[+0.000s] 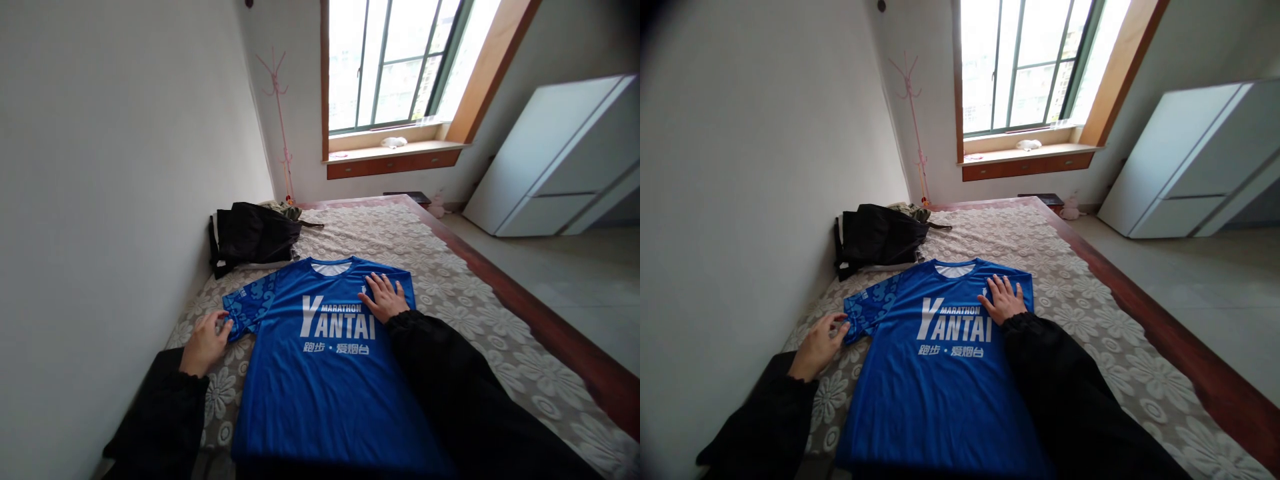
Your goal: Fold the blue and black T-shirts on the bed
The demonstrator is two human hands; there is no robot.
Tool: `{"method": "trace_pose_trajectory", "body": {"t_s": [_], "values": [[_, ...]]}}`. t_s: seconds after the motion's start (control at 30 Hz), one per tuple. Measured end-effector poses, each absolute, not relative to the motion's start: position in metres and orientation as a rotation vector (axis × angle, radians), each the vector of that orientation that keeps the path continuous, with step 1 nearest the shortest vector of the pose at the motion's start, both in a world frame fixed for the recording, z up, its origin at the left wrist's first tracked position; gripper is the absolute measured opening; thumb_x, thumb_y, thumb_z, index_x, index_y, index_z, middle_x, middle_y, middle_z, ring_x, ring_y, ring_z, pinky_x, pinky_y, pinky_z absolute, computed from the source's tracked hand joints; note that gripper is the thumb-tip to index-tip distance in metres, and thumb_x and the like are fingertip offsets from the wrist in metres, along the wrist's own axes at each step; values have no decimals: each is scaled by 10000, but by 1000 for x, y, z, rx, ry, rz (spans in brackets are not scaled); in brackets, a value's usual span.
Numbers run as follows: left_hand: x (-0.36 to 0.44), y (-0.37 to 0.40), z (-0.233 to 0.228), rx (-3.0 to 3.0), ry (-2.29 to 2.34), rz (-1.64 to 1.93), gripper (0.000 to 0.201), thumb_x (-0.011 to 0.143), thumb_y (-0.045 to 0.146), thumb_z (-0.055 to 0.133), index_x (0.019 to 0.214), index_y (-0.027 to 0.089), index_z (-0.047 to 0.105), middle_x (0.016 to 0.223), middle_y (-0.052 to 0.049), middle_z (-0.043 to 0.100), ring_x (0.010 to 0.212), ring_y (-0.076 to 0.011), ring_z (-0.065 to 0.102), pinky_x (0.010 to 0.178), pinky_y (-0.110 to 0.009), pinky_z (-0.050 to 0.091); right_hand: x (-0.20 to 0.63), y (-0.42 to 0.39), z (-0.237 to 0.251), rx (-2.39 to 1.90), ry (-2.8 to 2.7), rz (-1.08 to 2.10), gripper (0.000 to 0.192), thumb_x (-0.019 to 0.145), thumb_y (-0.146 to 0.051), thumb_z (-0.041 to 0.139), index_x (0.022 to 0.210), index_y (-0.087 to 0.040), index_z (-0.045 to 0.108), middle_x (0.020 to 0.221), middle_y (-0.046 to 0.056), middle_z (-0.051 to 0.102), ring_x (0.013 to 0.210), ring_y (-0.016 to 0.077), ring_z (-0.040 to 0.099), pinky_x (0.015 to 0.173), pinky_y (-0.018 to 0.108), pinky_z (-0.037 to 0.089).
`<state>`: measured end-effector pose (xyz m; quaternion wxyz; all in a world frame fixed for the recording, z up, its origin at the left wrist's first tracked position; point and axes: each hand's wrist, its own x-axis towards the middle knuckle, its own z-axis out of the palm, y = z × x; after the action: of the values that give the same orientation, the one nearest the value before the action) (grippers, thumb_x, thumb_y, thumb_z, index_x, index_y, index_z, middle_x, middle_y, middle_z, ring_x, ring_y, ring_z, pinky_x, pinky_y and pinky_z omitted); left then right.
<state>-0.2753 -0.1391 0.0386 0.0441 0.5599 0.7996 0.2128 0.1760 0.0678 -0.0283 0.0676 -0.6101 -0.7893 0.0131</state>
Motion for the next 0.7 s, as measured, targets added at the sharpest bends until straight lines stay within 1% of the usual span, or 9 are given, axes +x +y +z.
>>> {"method": "trace_pose_trajectory", "body": {"t_s": [0.07, 0.13, 0.2, 0.23, 0.3, 0.47, 0.6, 0.67, 0.7], "values": [[-279, -129, 37, 1777, 2456, 630, 543, 951, 512, 420, 1349, 190, 600, 1424, -155, 589, 1361, -335, 498, 1170, -500, 351, 176, 67, -28, -1849, -2378, 44, 699, 1003, -616, 253, 1589, -248, 346, 1688, 31, 276, 1565, 274, 162, 1256, 585, 125], [-279, -118, 33, 1723, 2484, 543, 632, 974, 540, 378, 1492, 196, 489, 1601, -161, 404, 1515, -365, 284, 1223, -566, 238, 175, 67, -27, -1853, -2382, 47, 701, 1002, -617, 254, 1589, -246, 348, 1690, 29, 272, 1566, 272, 158, 1257, 583, 123], [-275, -109, 29, 1660, 2526, 473, 683, 987, 560, 345, 1579, 221, 366, 1694, -141, 201, 1565, -378, 113, 1227, -615, 172, 175, 68, -27, -1853, -2389, 52, 706, 999, -623, 255, 1593, -252, 343, 1690, 28, 271, 1568, 275, 155, 1257, 586, 125], [-273, -105, 26, 1652, 2544, 448, 698, 991, 565, 333, 1603, 230, 316, 1712, -131, 124, 1571, -378, 62, 1227, -630, 141, 175, 68, -27, -1852, -2392, 56, 710, 997, -628, 253, 1597, -256, 336, 1691, 27, 269, 1569, 276, 152, 1256, 587, 125], [-269, -100, 21, 1668, 2553, 384, 722, 990, 570, 328, 1619, 220, 271, 1718, -135, 58, 1572, -380, 24, 1228, -639, 97, 175, 68, -27, -1855, -2395, 60, 722, 994, -636, 248, 1605, -259, 320, 1695, 24, 258, 1572, 277, 144, 1258, 585, 119], [-277, -95, 12, 1663, 2496, 239, 796, 966, 629, 333, 1612, 169, 279, 1692, -203, 143, 1562, -416, 56, 1205, -677, 79, 175, 67, -26, -1856, -2407, 70, 742, 991, -649, 233, 1621, -260, 286, 1704, 14, 227, 1579, 273, 122, 1265, 571, 97], [-295, -88, 11, 1576, 2570, 322, 811, 974, 597, 284, 1594, 75, 262, 1658, -243, 238, 1554, -392, 157, 1220, -614, 158, 175, 67, -24, -1849, -2411, 84, 748, 991, -656, 234, 1624, -261, 278, 1706, 16, 219, 1582, 276, 107, 1265, 573, 98], [-304, -83, 12, 1553, 2594, 312, 776, 973, 550, 285, 1554, 36, 326, 1632, -259, 296, 1540, -383, 221, 1221, -576, 201, 175, 67, -23, -1851, -2414, 86, 746, 991, -656, 235, 1624, -262, 280, 1707, 15, 218, 1582, 278, 104, 1265, 576, 95], [-308, -81, 13, 1572, 2597, 308, 749, 967, 532, 300, 1524, 37, 378, 1616, -258, 332, 1527, -383, 257, 1219, -566, 215, 175, 67, -22, -1852, -2415, 86, 745, 992, -654, 234, 1624, -262, 280, 1707, 13, 217, 1582, 277, 103, 1266, 576, 92]]}}
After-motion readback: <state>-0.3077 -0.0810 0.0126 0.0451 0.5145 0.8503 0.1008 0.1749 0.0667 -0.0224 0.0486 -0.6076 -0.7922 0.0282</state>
